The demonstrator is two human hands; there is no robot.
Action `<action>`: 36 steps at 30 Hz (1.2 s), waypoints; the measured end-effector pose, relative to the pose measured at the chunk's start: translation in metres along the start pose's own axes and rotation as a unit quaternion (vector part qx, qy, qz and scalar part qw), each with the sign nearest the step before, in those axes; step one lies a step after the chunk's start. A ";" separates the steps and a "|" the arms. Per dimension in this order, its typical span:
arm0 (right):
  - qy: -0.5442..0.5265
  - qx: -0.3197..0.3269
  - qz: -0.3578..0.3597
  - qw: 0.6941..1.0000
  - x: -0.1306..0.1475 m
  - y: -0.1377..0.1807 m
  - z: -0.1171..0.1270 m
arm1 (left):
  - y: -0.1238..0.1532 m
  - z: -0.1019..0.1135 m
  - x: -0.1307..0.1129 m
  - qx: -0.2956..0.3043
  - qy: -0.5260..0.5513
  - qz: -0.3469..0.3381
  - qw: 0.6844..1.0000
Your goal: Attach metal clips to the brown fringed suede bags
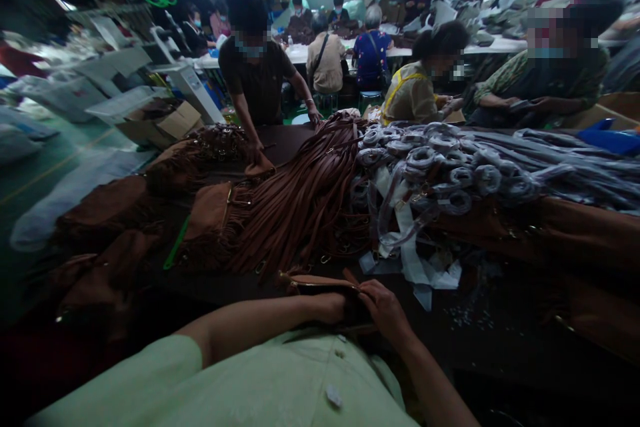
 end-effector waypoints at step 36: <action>-0.057 -0.131 0.008 0.990 -0.027 0.025 -0.009 | -0.030 0.004 -0.001 -0.140 0.236 -0.010 0.962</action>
Point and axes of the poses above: each hand's wrist, its own y-axis away from the middle knuckle, its own z-axis out of the back of the hand, x = y × z, the point moved 2 cm from there along -y, towards the middle knuckle, and after that the axes turned 15 degrees about x, right-handed, at the moved point
